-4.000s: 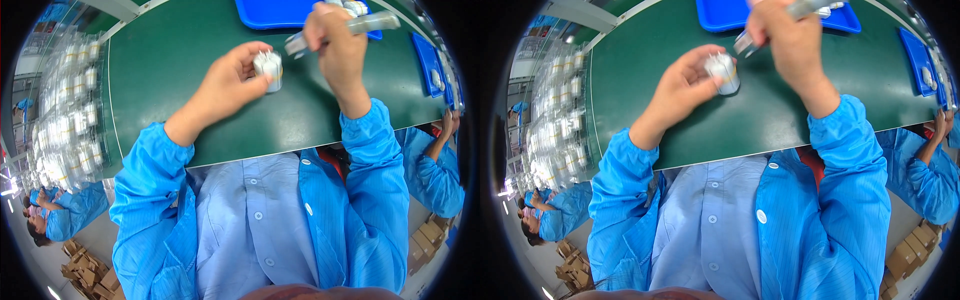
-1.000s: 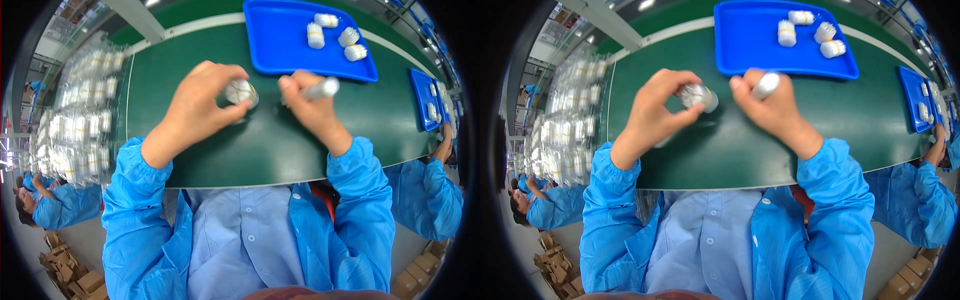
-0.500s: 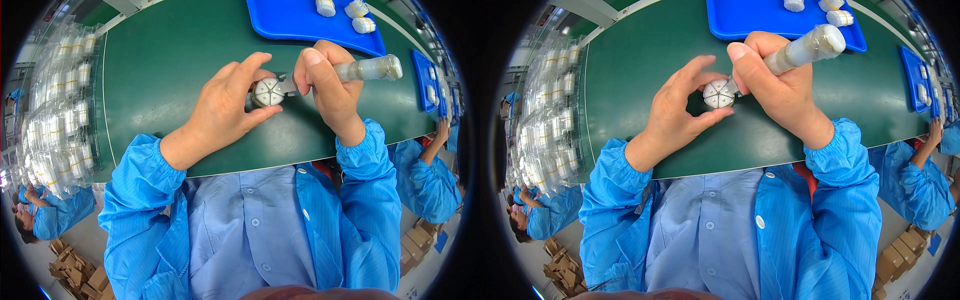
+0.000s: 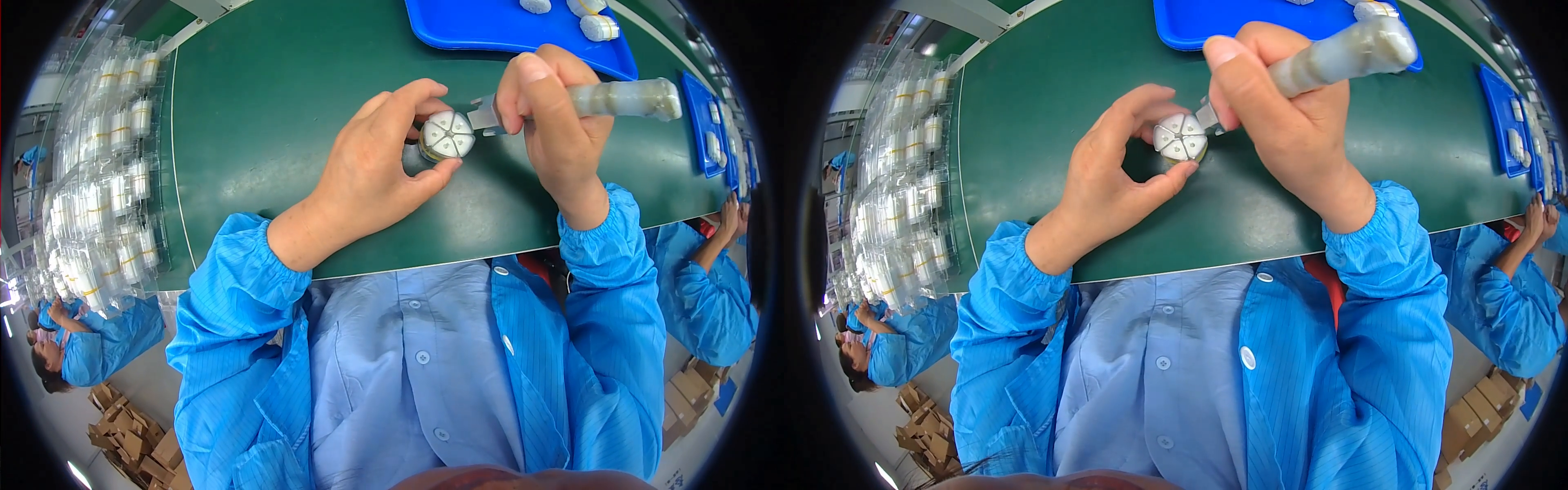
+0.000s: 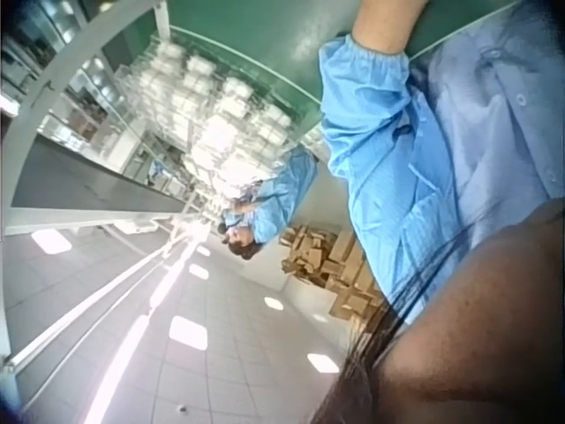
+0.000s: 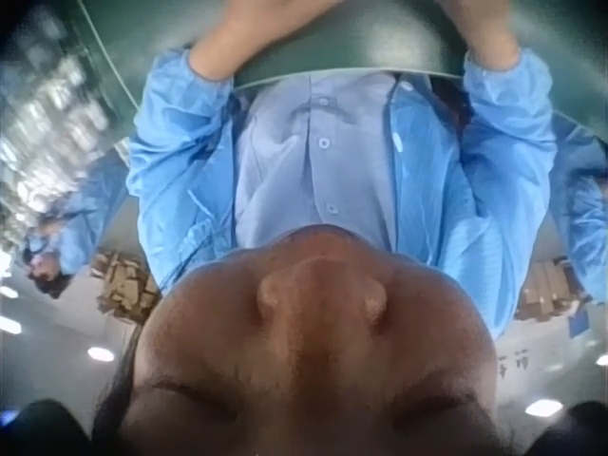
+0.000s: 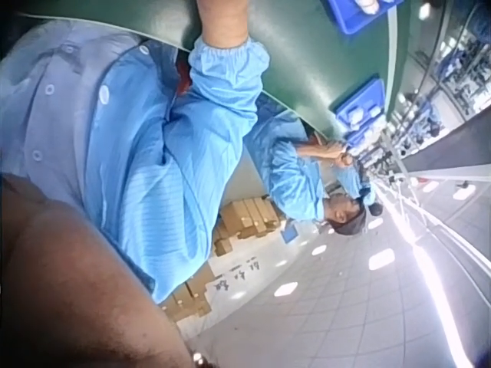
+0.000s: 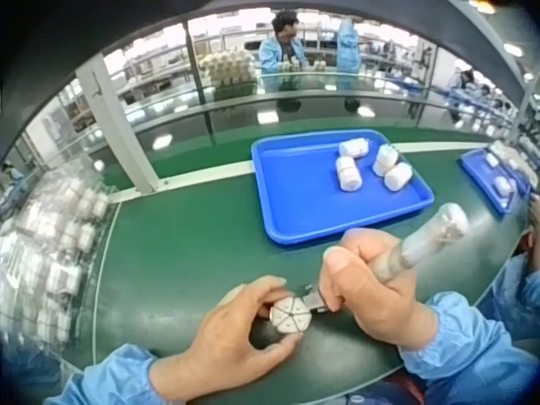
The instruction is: The person applies elastic bands to plastic components using an assembly tool.
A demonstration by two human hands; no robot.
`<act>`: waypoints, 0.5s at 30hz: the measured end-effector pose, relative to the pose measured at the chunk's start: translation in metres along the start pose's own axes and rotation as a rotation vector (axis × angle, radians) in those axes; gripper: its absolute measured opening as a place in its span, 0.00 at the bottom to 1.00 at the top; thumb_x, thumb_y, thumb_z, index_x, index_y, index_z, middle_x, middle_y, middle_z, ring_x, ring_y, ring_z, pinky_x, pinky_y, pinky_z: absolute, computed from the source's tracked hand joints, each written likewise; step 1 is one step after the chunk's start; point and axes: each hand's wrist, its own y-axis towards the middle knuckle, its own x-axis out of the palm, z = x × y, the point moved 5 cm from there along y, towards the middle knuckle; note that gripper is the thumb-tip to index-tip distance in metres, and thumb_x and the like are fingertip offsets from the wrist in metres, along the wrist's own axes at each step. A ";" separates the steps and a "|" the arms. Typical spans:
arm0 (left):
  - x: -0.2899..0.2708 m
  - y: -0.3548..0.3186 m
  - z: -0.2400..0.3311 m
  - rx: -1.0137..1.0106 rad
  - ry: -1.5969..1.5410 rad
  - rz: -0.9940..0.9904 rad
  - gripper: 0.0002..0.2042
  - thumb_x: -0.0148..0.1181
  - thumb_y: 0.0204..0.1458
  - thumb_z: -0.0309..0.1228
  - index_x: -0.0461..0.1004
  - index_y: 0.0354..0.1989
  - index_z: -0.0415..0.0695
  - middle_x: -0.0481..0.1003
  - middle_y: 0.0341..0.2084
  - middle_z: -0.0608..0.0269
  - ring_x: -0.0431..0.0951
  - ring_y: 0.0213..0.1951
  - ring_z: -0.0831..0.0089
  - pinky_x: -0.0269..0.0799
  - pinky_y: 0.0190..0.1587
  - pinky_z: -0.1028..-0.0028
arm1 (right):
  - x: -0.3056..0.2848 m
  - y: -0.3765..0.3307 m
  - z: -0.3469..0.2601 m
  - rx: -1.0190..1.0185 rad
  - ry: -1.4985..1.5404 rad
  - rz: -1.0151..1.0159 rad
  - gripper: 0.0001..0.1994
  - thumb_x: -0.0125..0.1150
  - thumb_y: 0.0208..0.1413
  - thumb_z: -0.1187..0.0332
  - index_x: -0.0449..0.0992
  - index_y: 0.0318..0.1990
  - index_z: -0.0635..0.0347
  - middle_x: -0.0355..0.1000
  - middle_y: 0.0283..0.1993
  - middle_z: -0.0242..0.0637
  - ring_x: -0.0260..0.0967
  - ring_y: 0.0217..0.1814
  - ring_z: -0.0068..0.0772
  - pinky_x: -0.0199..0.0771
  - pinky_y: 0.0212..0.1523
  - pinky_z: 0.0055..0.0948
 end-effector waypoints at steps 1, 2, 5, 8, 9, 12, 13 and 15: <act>0.002 -0.001 0.000 -0.026 -0.046 -0.007 0.33 0.73 0.39 0.25 0.66 0.56 0.41 0.78 0.41 0.59 0.77 0.37 0.68 0.74 0.41 0.72 | 0.003 -0.002 0.000 -0.003 -0.022 0.009 0.18 0.56 0.63 0.71 0.66 0.18 0.59 0.64 0.17 0.27 0.59 0.20 0.14 0.58 0.22 0.20; 0.003 0.000 -0.001 -0.048 -0.092 -0.015 0.34 0.72 0.40 0.24 0.63 0.58 0.41 0.78 0.43 0.58 0.78 0.37 0.68 0.74 0.42 0.72 | 0.003 -0.002 0.000 -0.004 -0.020 0.013 0.18 0.56 0.63 0.71 0.66 0.18 0.59 0.64 0.17 0.27 0.59 0.20 0.14 0.58 0.22 0.20; 0.005 -0.002 -0.005 -0.056 -0.086 -0.039 0.36 0.71 0.41 0.24 0.60 0.61 0.42 0.78 0.44 0.58 0.78 0.38 0.68 0.74 0.44 0.72 | 0.005 -0.001 -0.001 -0.019 -0.039 -0.020 0.18 0.56 0.63 0.71 0.66 0.18 0.60 0.63 0.17 0.26 0.59 0.20 0.14 0.58 0.21 0.20; 0.005 -0.002 -0.006 -0.031 -0.085 -0.017 0.35 0.72 0.40 0.24 0.61 0.60 0.42 0.78 0.44 0.59 0.78 0.38 0.68 0.74 0.44 0.72 | 0.005 -0.001 0.001 0.003 -0.008 -0.003 0.18 0.56 0.62 0.71 0.65 0.18 0.60 0.62 0.17 0.26 0.57 0.20 0.14 0.55 0.20 0.20; 0.005 -0.001 -0.005 -0.032 -0.086 -0.018 0.35 0.72 0.40 0.24 0.61 0.60 0.42 0.78 0.44 0.59 0.78 0.38 0.68 0.74 0.44 0.72 | 0.005 -0.002 0.001 -0.031 -0.055 -0.021 0.18 0.56 0.62 0.72 0.65 0.18 0.60 0.61 0.16 0.25 0.56 0.19 0.13 0.53 0.19 0.21; 0.003 0.002 -0.002 -0.015 -0.045 -0.004 0.30 0.71 0.40 0.25 0.67 0.56 0.41 0.77 0.43 0.58 0.77 0.36 0.68 0.74 0.42 0.72 | 0.007 -0.002 0.002 -0.046 -0.133 -0.031 0.18 0.57 0.62 0.72 0.64 0.18 0.60 0.58 0.16 0.24 0.52 0.19 0.13 0.50 0.19 0.23; 0.003 0.003 -0.002 0.038 -0.013 -0.013 0.28 0.72 0.40 0.26 0.69 0.53 0.41 0.77 0.41 0.58 0.76 0.36 0.67 0.74 0.41 0.71 | 0.007 -0.002 0.004 -0.028 -0.164 -0.021 0.18 0.57 0.62 0.72 0.63 0.18 0.60 0.57 0.16 0.24 0.51 0.19 0.13 0.49 0.18 0.24; 0.003 0.003 0.002 0.090 0.019 -0.022 0.26 0.73 0.40 0.26 0.72 0.50 0.41 0.77 0.40 0.58 0.76 0.35 0.67 0.74 0.39 0.71 | 0.010 -0.003 0.005 -0.009 -0.171 -0.024 0.18 0.57 0.62 0.72 0.63 0.18 0.60 0.57 0.16 0.24 0.50 0.19 0.13 0.48 0.18 0.24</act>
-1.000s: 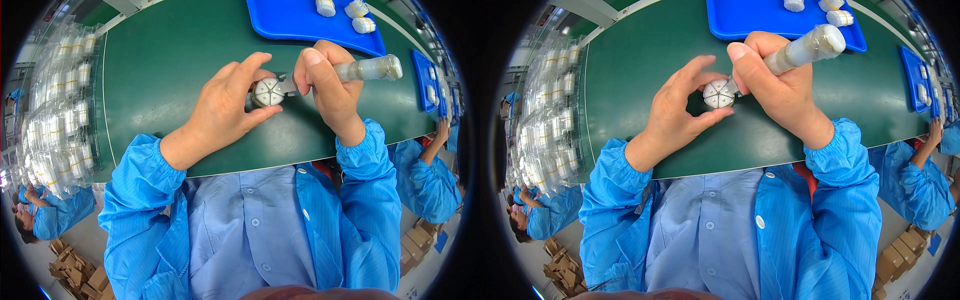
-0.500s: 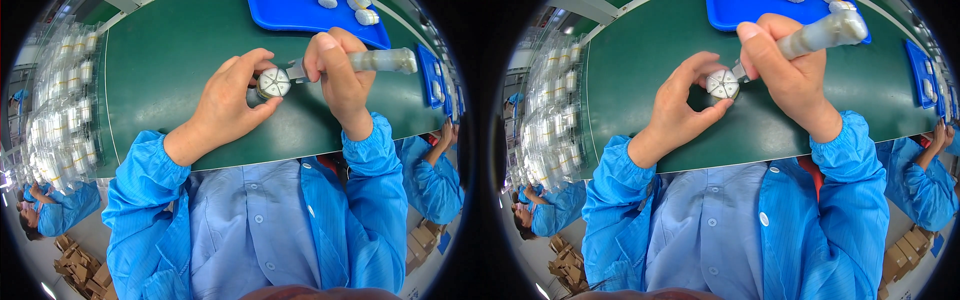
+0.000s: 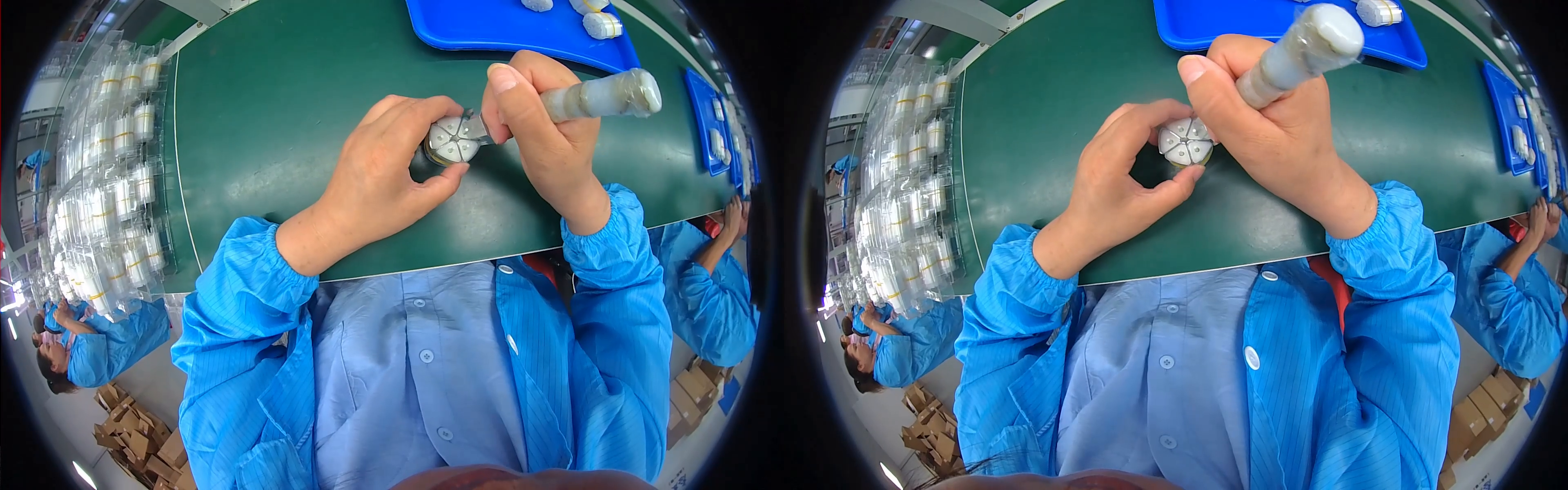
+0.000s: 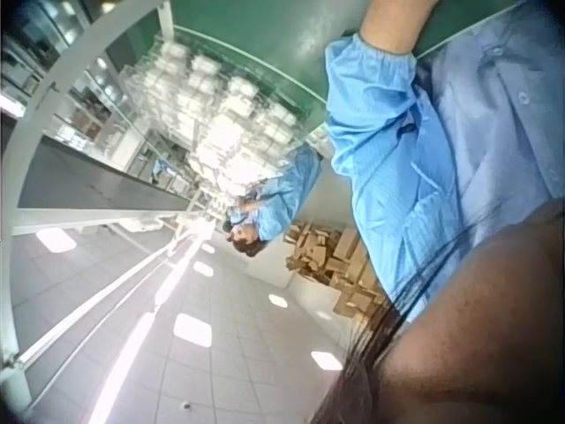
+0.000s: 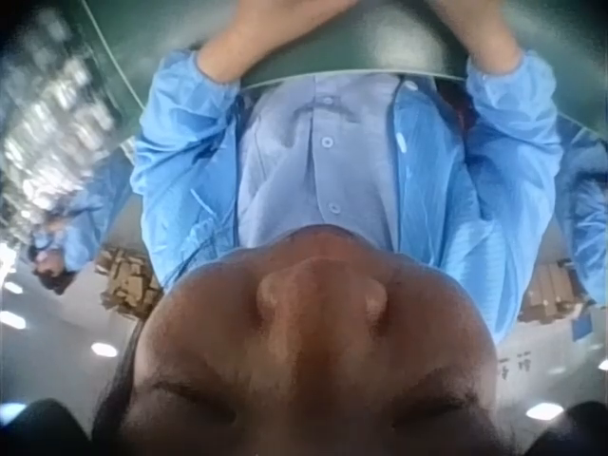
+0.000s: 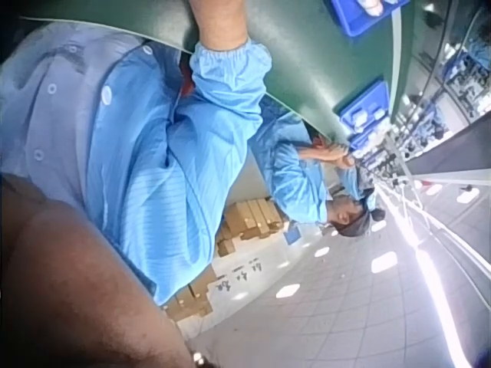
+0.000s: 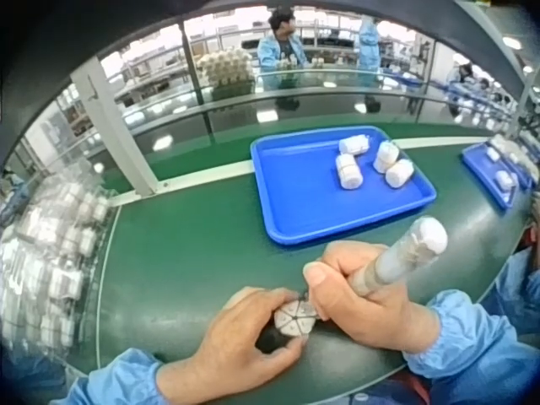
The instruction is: The person applies elastic bands to plastic components using an assembly tool.
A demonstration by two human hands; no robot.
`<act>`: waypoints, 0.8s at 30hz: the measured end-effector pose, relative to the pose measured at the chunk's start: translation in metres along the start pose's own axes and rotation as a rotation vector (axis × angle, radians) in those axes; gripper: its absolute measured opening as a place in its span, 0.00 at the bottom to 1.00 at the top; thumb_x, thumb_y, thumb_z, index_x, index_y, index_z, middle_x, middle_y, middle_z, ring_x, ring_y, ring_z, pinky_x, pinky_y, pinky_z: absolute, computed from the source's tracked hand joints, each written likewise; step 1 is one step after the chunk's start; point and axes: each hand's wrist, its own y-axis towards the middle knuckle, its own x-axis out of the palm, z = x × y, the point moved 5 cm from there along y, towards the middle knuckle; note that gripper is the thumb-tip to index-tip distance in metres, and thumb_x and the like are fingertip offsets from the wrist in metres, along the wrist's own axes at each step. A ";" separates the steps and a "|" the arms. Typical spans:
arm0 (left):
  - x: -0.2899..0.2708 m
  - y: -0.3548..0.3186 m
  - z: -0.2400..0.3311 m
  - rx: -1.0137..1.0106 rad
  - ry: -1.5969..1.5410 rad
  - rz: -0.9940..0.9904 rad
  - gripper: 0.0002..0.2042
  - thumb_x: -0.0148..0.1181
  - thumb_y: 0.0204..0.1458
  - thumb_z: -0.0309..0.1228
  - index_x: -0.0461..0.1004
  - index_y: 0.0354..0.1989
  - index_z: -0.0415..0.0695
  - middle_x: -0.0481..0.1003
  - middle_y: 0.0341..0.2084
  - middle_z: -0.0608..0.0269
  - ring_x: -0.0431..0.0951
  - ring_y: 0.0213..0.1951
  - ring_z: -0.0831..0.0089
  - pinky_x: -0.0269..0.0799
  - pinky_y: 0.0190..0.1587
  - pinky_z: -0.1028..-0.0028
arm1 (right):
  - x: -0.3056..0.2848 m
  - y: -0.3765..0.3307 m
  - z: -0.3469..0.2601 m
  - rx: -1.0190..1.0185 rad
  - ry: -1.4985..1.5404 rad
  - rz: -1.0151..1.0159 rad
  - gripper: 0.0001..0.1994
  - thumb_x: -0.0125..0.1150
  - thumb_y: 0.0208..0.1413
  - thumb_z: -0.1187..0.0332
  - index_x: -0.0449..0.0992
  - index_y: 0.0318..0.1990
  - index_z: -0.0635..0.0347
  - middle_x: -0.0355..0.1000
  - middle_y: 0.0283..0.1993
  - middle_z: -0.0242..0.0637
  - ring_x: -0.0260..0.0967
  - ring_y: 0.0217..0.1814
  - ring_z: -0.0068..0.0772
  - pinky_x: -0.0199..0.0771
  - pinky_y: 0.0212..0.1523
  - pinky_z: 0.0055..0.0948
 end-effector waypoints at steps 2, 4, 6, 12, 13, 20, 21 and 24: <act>-0.001 0.000 0.000 -0.063 0.020 0.020 0.24 0.74 0.39 0.27 0.74 0.48 0.41 0.76 0.38 0.58 0.75 0.35 0.66 0.74 0.37 0.71 | 0.001 0.000 0.001 0.016 -0.007 -0.004 0.18 0.57 0.61 0.72 0.63 0.18 0.60 0.56 0.16 0.23 0.49 0.19 0.13 0.48 0.18 0.23; 0.001 -0.003 -0.003 -0.071 0.033 0.012 0.25 0.74 0.39 0.27 0.73 0.48 0.41 0.76 0.39 0.58 0.76 0.35 0.67 0.74 0.38 0.72 | 0.001 0.000 0.000 0.001 -0.018 -0.039 0.18 0.57 0.61 0.71 0.64 0.18 0.60 0.59 0.16 0.24 0.52 0.19 0.13 0.50 0.19 0.22; 0.004 -0.003 -0.004 -0.078 0.041 -0.002 0.26 0.75 0.38 0.27 0.73 0.49 0.41 0.76 0.39 0.58 0.76 0.35 0.68 0.74 0.38 0.72 | -0.004 -0.001 0.001 0.037 0.094 0.003 0.18 0.56 0.62 0.70 0.65 0.18 0.60 0.61 0.17 0.25 0.54 0.19 0.13 0.52 0.20 0.22; 0.005 -0.006 -0.001 -0.145 -0.155 0.015 0.33 0.72 0.41 0.24 0.64 0.57 0.40 0.77 0.44 0.58 0.79 0.40 0.68 0.75 0.45 0.72 | -0.013 0.001 -0.005 -0.001 0.145 0.022 0.17 0.54 0.63 0.70 0.68 0.18 0.59 0.65 0.17 0.27 0.58 0.19 0.14 0.56 0.21 0.20; 0.007 -0.007 -0.001 -0.161 -0.168 -0.009 0.34 0.71 0.41 0.24 0.63 0.59 0.41 0.77 0.45 0.57 0.79 0.41 0.68 0.75 0.46 0.72 | -0.011 0.001 -0.005 0.001 0.144 0.025 0.17 0.54 0.63 0.70 0.68 0.18 0.59 0.65 0.17 0.27 0.58 0.19 0.14 0.56 0.21 0.20; 0.002 0.001 0.004 -0.090 0.000 -0.041 0.31 0.72 0.38 0.26 0.65 0.53 0.39 0.75 0.42 0.55 0.76 0.42 0.58 0.74 0.43 0.66 | 0.000 -0.001 0.000 -0.058 0.040 -0.050 0.17 0.56 0.62 0.72 0.63 0.19 0.60 0.56 0.17 0.23 0.50 0.20 0.13 0.49 0.19 0.23; 0.004 0.000 0.001 -0.091 0.002 -0.041 0.31 0.72 0.38 0.26 0.65 0.53 0.39 0.75 0.42 0.55 0.76 0.42 0.58 0.74 0.43 0.66 | 0.002 -0.002 -0.001 -0.080 0.029 -0.063 0.17 0.57 0.61 0.72 0.63 0.19 0.60 0.55 0.17 0.23 0.49 0.20 0.13 0.47 0.19 0.24; 0.008 -0.001 0.000 -0.025 0.052 0.008 0.28 0.74 0.39 0.25 0.69 0.52 0.40 0.75 0.40 0.59 0.76 0.33 0.66 0.74 0.38 0.73 | 0.000 -0.001 0.001 -0.066 0.008 -0.082 0.17 0.57 0.62 0.72 0.63 0.19 0.60 0.56 0.17 0.23 0.50 0.20 0.13 0.48 0.19 0.23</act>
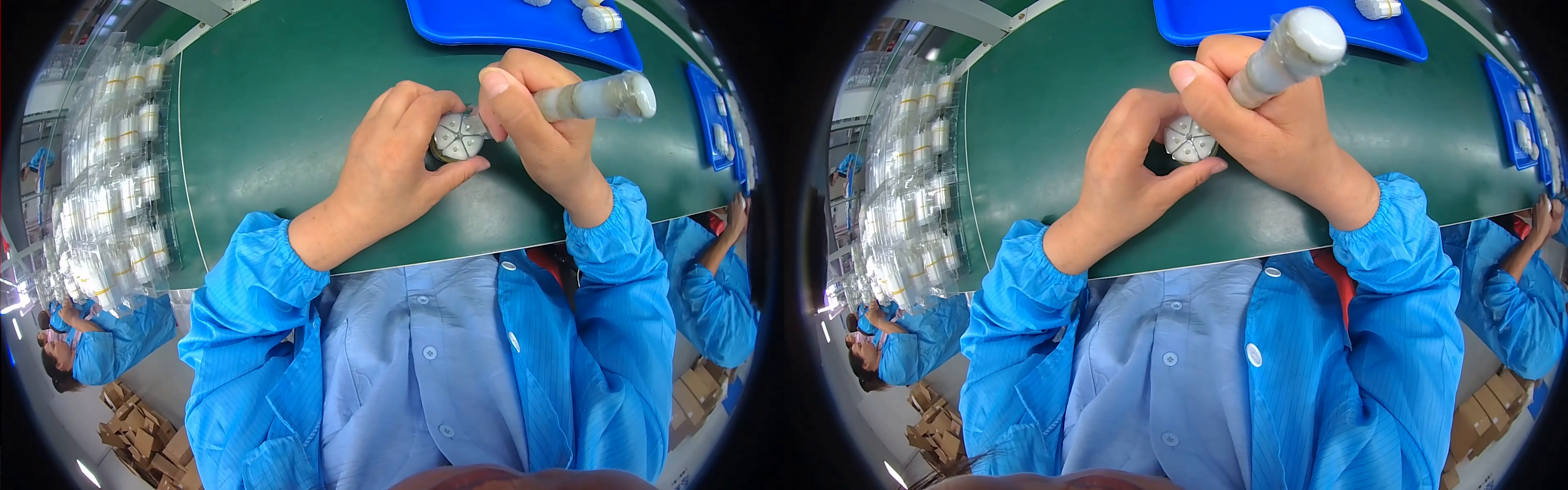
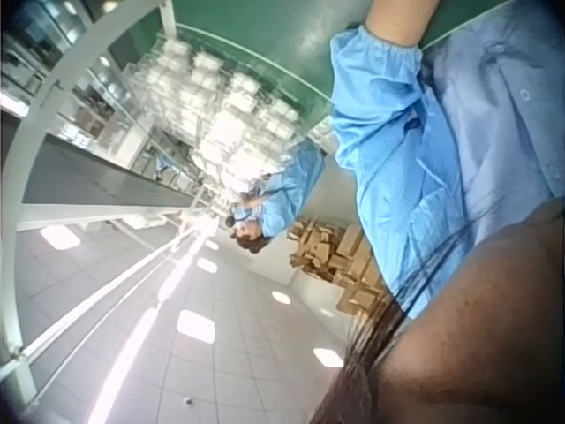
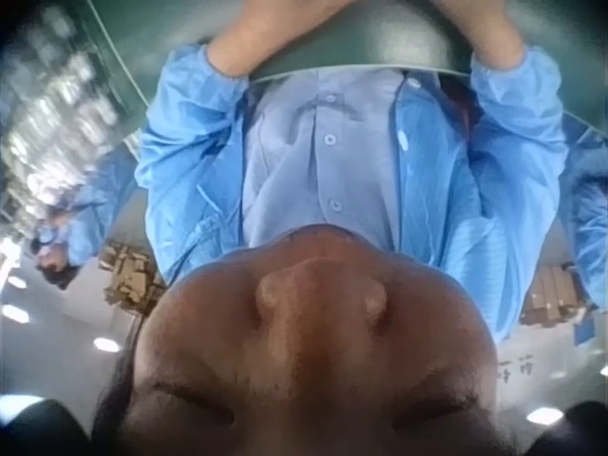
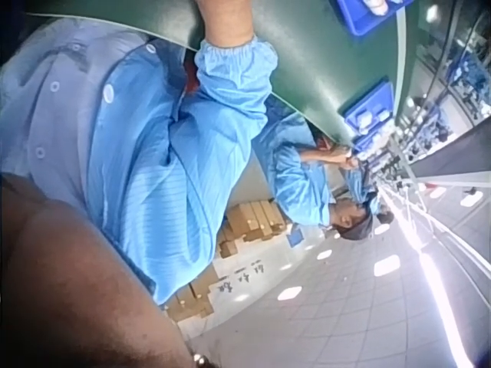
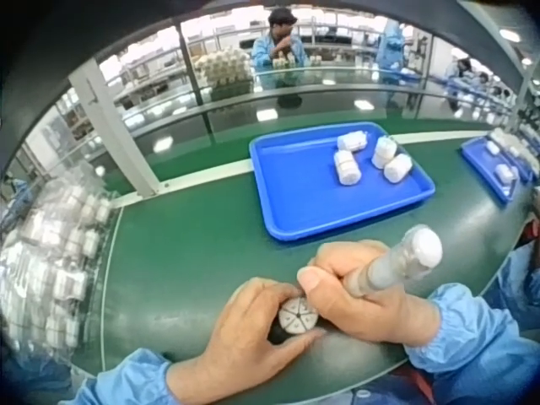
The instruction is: The person applies elastic bands to plastic components using an assembly tool.
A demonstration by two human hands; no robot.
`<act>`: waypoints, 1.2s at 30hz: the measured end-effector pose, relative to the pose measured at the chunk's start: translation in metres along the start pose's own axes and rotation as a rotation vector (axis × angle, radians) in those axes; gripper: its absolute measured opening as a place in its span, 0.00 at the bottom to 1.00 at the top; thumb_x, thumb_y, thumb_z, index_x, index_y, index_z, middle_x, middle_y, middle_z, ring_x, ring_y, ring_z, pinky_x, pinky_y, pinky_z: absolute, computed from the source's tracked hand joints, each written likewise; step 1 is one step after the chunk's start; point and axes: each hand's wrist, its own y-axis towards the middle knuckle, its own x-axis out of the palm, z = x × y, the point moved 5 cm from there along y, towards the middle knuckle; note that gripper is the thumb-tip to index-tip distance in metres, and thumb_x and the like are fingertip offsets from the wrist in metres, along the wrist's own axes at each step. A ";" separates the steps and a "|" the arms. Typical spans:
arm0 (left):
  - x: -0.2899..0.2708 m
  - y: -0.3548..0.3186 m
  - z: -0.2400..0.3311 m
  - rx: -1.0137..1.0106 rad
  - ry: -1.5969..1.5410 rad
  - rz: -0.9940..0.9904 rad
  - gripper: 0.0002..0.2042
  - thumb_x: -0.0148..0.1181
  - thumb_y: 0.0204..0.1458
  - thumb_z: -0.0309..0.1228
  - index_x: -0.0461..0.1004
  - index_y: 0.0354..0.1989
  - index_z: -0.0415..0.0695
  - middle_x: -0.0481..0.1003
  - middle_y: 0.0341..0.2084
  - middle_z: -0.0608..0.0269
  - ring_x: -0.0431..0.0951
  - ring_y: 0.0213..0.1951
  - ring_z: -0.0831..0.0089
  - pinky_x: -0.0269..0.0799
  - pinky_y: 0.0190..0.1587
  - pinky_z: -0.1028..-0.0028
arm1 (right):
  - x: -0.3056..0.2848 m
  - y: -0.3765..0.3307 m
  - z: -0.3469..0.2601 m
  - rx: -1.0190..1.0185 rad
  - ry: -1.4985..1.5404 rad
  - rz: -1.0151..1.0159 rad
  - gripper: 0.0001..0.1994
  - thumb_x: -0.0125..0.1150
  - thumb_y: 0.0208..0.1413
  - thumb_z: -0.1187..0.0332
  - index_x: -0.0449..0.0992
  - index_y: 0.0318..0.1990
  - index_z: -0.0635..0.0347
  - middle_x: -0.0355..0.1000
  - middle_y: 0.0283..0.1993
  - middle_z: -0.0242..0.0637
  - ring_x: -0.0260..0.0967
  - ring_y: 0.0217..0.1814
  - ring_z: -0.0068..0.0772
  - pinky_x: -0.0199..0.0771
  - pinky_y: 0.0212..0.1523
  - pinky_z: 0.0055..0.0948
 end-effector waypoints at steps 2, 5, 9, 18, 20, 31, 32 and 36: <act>0.000 -0.001 0.002 -0.015 0.045 -0.032 0.29 0.73 0.40 0.24 0.68 0.53 0.39 0.76 0.42 0.58 0.77 0.36 0.67 0.75 0.39 0.73 | -0.001 -0.001 -0.001 0.001 -0.009 0.006 0.17 0.56 0.62 0.72 0.64 0.19 0.60 0.57 0.17 0.23 0.51 0.20 0.13 0.49 0.19 0.22; -0.002 -0.005 -0.001 -0.119 -0.122 0.013 0.31 0.71 0.42 0.22 0.64 0.57 0.39 0.76 0.44 0.58 0.79 0.41 0.67 0.76 0.44 0.72 | -0.004 -0.002 -0.005 0.033 0.102 0.034 0.17 0.56 0.62 0.72 0.65 0.19 0.59 0.59 0.17 0.24 0.55 0.19 0.13 0.53 0.19 0.22; 0.000 -0.006 0.002 -0.102 -0.242 -0.033 0.35 0.69 0.43 0.20 0.59 0.60 0.39 0.75 0.49 0.54 0.78 0.47 0.66 0.75 0.49 0.70 | -0.012 0.000 -0.011 0.032 0.171 0.104 0.18 0.54 0.63 0.72 0.65 0.18 0.60 0.62 0.17 0.27 0.58 0.20 0.15 0.57 0.21 0.22; -0.003 -0.003 0.006 -0.082 -0.222 0.029 0.36 0.70 0.40 0.22 0.59 0.59 0.39 0.67 0.46 0.51 0.78 0.45 0.59 0.76 0.46 0.65 | -0.005 0.001 -0.003 0.041 -0.073 -0.093 0.16 0.50 0.63 0.71 0.62 0.21 0.59 0.62 0.18 0.30 0.56 0.20 0.18 0.55 0.22 0.23; -0.004 0.000 0.005 -0.121 0.018 -0.070 0.36 0.73 0.39 0.24 0.61 0.58 0.40 0.71 0.43 0.56 0.78 0.45 0.65 0.76 0.46 0.71 | -0.003 -0.001 -0.006 0.016 -0.105 -0.126 0.15 0.50 0.63 0.71 0.62 0.21 0.59 0.62 0.18 0.30 0.55 0.20 0.19 0.54 0.21 0.24; 0.002 -0.007 -0.002 -0.166 -0.251 -0.038 0.34 0.68 0.42 0.21 0.58 0.59 0.40 0.77 0.46 0.54 0.79 0.46 0.64 0.73 0.50 0.71 | -0.018 0.000 -0.012 0.004 0.047 0.075 0.16 0.46 0.63 0.68 0.60 0.21 0.57 0.63 0.18 0.36 0.50 0.18 0.20 0.51 0.21 0.24; 0.004 -0.006 -0.002 -0.150 -0.268 -0.063 0.35 0.67 0.42 0.21 0.56 0.60 0.40 0.77 0.47 0.53 0.79 0.48 0.63 0.73 0.51 0.70 | -0.015 0.000 -0.011 0.020 0.100 0.089 0.16 0.50 0.63 0.71 0.62 0.20 0.59 0.62 0.18 0.32 0.53 0.19 0.18 0.53 0.21 0.23; 0.001 -0.005 0.003 -0.165 -0.244 -0.063 0.32 0.66 0.42 0.21 0.58 0.57 0.39 0.77 0.44 0.53 0.77 0.48 0.56 0.74 0.49 0.66 | -0.009 -0.001 -0.004 0.008 0.054 0.009 0.17 0.55 0.61 0.74 0.64 0.19 0.62 0.58 0.18 0.26 0.52 0.19 0.15 0.51 0.20 0.23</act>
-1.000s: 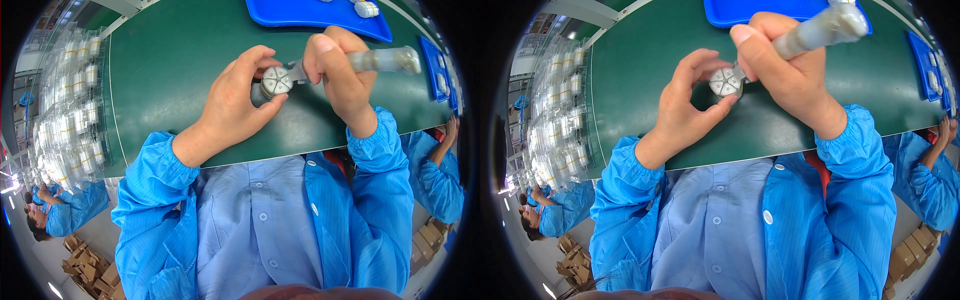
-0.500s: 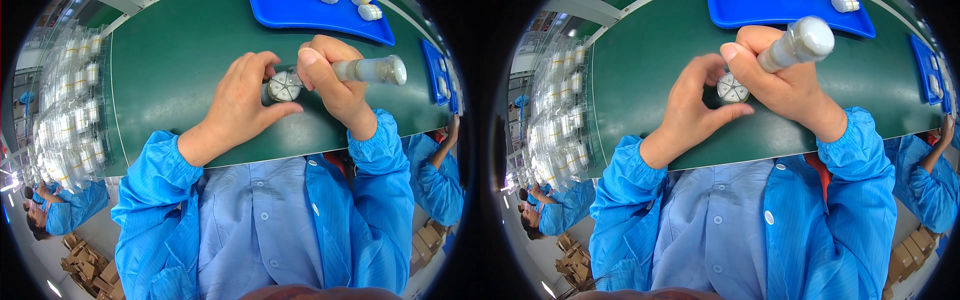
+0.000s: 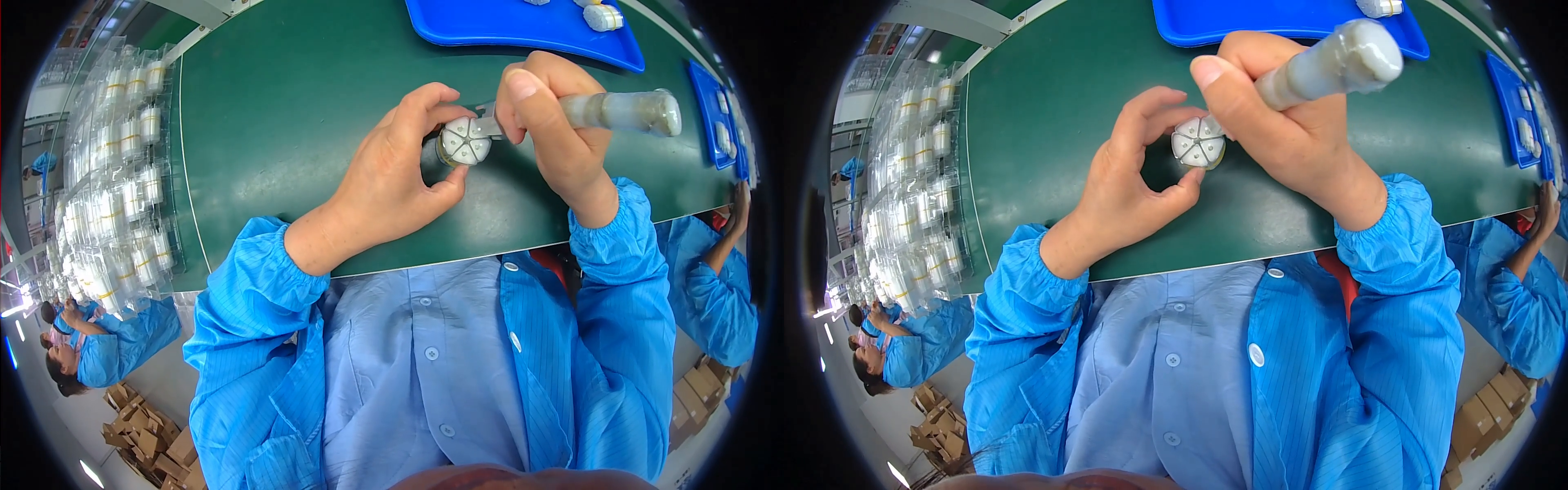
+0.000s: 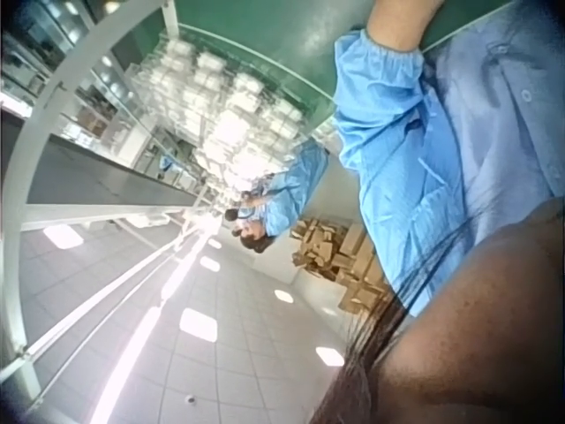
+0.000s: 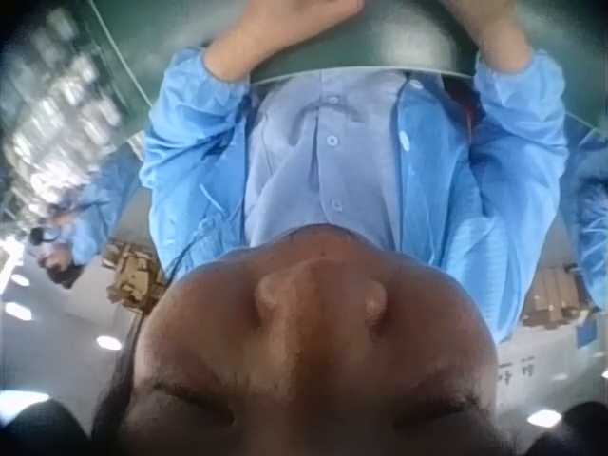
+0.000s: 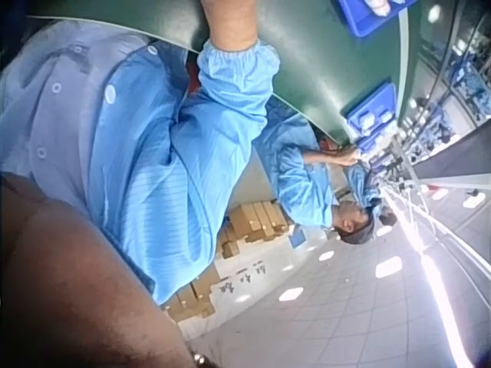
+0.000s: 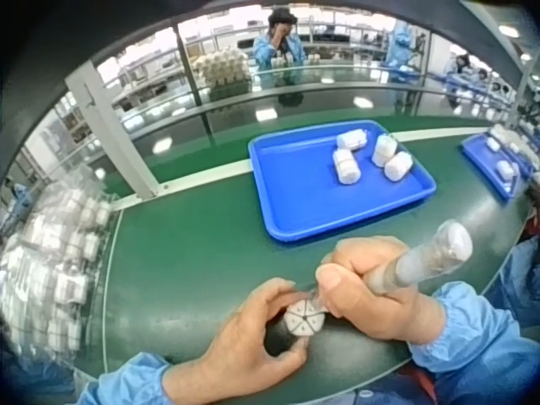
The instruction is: The person applies elastic bands to plastic components using an assembly tool.
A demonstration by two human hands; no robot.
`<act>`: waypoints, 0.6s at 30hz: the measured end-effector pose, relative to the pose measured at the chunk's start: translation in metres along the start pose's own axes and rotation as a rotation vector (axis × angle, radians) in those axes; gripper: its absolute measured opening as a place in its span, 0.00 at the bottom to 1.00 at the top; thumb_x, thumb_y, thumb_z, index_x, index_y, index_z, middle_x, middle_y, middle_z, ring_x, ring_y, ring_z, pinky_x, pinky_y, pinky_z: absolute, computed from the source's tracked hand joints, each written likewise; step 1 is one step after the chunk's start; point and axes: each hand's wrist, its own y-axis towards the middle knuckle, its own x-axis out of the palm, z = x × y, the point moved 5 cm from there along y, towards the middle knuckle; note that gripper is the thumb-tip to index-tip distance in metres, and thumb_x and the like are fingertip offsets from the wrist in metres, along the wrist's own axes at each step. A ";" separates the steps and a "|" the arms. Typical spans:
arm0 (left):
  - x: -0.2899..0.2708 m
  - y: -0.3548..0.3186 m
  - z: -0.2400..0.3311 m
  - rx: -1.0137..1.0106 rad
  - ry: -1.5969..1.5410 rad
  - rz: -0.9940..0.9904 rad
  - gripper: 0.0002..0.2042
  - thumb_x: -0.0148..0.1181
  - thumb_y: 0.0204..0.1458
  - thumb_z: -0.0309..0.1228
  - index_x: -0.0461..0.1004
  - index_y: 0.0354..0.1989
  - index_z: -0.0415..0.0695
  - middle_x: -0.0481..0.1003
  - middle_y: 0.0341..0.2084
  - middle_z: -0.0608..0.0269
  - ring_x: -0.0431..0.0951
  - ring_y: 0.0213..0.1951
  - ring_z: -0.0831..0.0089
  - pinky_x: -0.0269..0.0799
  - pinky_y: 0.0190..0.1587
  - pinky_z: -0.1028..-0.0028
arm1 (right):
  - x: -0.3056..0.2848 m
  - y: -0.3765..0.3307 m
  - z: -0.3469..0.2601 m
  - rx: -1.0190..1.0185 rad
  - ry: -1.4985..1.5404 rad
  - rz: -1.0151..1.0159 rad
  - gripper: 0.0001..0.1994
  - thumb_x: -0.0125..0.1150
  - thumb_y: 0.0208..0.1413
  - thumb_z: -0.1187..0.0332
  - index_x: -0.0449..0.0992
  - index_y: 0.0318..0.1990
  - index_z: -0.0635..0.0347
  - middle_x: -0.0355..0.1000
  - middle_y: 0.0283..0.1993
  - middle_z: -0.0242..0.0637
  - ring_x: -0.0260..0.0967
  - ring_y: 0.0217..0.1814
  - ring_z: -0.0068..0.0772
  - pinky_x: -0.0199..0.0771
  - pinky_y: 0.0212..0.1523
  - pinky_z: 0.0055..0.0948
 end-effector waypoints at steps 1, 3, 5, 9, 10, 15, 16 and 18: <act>0.000 0.000 -0.001 -0.009 0.011 -0.022 0.32 0.66 0.41 0.22 0.58 0.56 0.39 0.77 0.45 0.53 0.76 0.49 0.55 0.73 0.50 0.66 | 0.001 0.000 0.000 0.001 0.001 -0.001 0.17 0.55 0.61 0.74 0.64 0.19 0.62 0.58 0.18 0.26 0.52 0.19 0.15 0.51 0.20 0.23; 0.001 0.000 -0.004 -0.021 0.024 -0.041 0.32 0.66 0.41 0.22 0.58 0.56 0.39 0.77 0.46 0.52 0.75 0.51 0.55 0.72 0.51 0.65 | 0.005 0.001 0.000 -0.003 0.003 -0.005 0.16 0.56 0.61 0.74 0.63 0.20 0.61 0.56 0.18 0.24 0.49 0.20 0.14 0.48 0.19 0.24; 0.002 -0.001 -0.003 0.073 0.092 -0.029 0.36 0.70 0.42 0.25 0.56 0.61 0.41 0.77 0.46 0.54 0.79 0.47 0.62 0.72 0.50 0.68 | 0.004 0.001 0.005 -0.007 -0.028 -0.031 0.16 0.56 0.61 0.74 0.63 0.20 0.61 0.56 0.18 0.24 0.49 0.20 0.14 0.48 0.19 0.24; 0.002 0.004 0.003 0.049 0.198 0.001 0.36 0.72 0.42 0.27 0.58 0.59 0.41 0.76 0.43 0.56 0.79 0.43 0.65 0.73 0.47 0.69 | 0.010 0.001 -0.003 0.046 -0.159 -0.131 0.16 0.49 0.64 0.70 0.64 0.21 0.60 0.62 0.19 0.30 0.55 0.20 0.18 0.55 0.22 0.23; 0.004 0.005 0.000 -0.001 0.183 0.016 0.34 0.72 0.41 0.27 0.60 0.57 0.40 0.75 0.40 0.56 0.76 0.42 0.62 0.73 0.46 0.67 | 0.012 0.000 -0.006 0.031 -0.149 -0.105 0.16 0.49 0.64 0.70 0.63 0.21 0.60 0.62 0.19 0.30 0.56 0.20 0.18 0.55 0.22 0.23; 0.004 0.001 -0.003 0.000 0.023 0.100 0.31 0.70 0.41 0.24 0.62 0.55 0.39 0.74 0.41 0.54 0.76 0.42 0.61 0.74 0.44 0.66 | -0.001 -0.003 -0.005 0.000 0.053 0.091 0.16 0.56 0.61 0.73 0.66 0.19 0.60 0.62 0.17 0.26 0.55 0.19 0.14 0.54 0.20 0.21; 0.002 0.000 -0.004 0.005 -0.011 0.094 0.31 0.69 0.41 0.23 0.61 0.55 0.40 0.73 0.43 0.53 0.77 0.43 0.60 0.75 0.45 0.66 | -0.005 -0.001 -0.004 0.016 0.077 0.094 0.16 0.55 0.62 0.73 0.66 0.19 0.60 0.63 0.17 0.27 0.56 0.19 0.14 0.55 0.20 0.21; 0.001 0.001 -0.004 0.009 -0.047 0.087 0.31 0.68 0.42 0.22 0.61 0.56 0.40 0.73 0.44 0.52 0.78 0.44 0.60 0.75 0.46 0.67 | -0.006 0.000 -0.004 0.043 0.120 0.091 0.17 0.54 0.62 0.73 0.66 0.18 0.59 0.63 0.18 0.27 0.57 0.19 0.15 0.57 0.21 0.21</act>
